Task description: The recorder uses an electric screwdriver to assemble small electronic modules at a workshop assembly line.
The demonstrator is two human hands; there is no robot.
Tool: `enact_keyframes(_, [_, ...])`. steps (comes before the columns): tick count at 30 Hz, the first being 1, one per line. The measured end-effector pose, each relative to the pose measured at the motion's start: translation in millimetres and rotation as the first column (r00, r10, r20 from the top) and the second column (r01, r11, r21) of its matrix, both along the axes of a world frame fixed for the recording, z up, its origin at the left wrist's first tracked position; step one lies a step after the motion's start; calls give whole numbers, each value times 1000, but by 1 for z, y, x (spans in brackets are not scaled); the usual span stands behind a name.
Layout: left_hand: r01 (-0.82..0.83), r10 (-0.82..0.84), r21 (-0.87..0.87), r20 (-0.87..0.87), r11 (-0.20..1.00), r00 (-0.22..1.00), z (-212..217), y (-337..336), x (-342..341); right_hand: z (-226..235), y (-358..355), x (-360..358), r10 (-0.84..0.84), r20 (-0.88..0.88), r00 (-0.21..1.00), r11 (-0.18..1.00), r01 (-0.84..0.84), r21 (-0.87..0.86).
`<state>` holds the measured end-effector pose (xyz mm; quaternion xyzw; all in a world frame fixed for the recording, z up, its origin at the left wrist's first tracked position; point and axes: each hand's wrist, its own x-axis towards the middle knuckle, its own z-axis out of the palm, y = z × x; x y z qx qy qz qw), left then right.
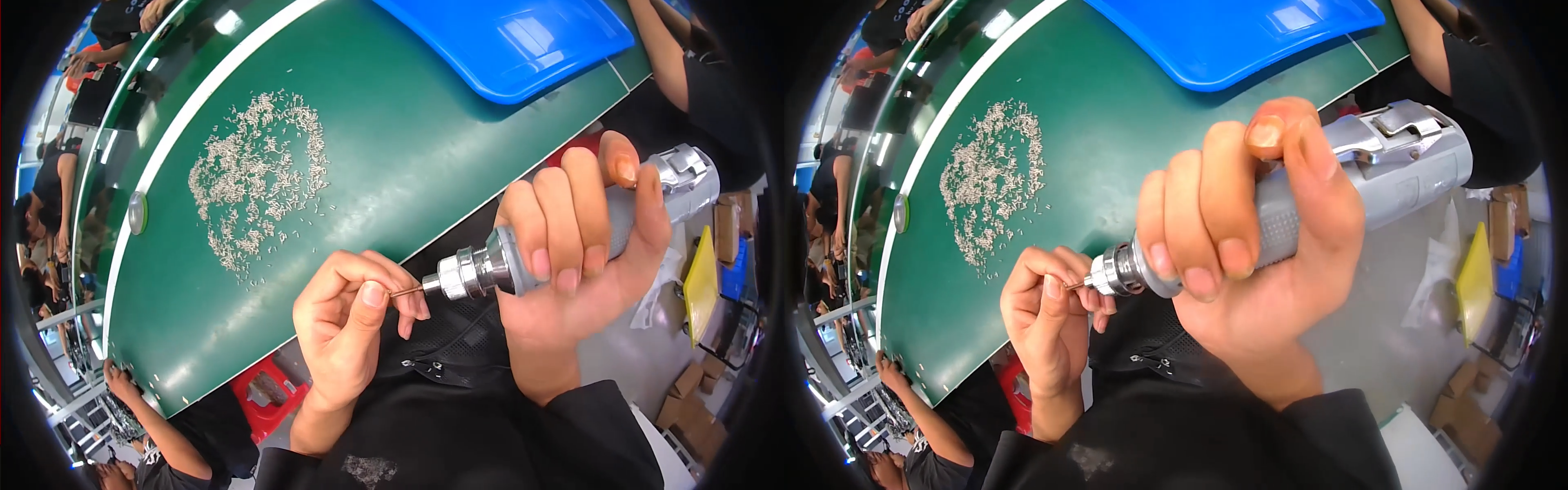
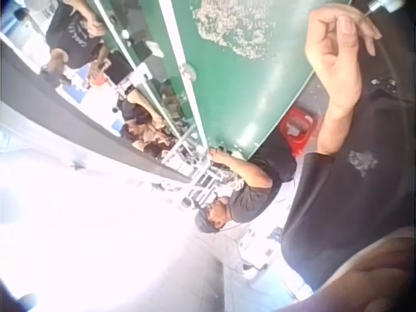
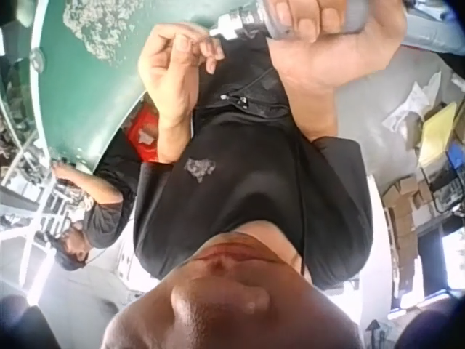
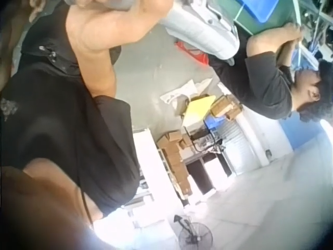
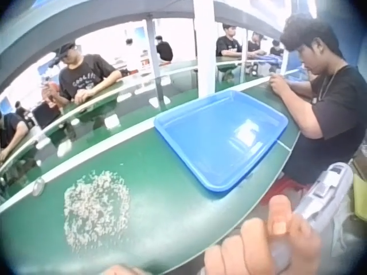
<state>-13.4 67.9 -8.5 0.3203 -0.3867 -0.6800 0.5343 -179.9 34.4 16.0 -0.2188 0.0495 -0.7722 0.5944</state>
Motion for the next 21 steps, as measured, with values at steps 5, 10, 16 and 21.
enact_keyframes(5, [22,-22,-22,14,1000,1000,-2,1,-3,1,5,-4,-30,-6,1000,1000,30,4])
enact_keyframes(10, [30,-29,-10,18,1000,999,-2,3,-2,1,6,-5,-35,-54,998,999,34,-17])
enact_keyframes(16, [16,-16,-16,48,1000,999,-1,3,0,0,3,-5,-14,-49,999,999,11,-53])
enact_keyframes(21, [17,-13,-50,95,999,995,1,3,0,1,3,-7,-8,-55,998,997,4,-83])
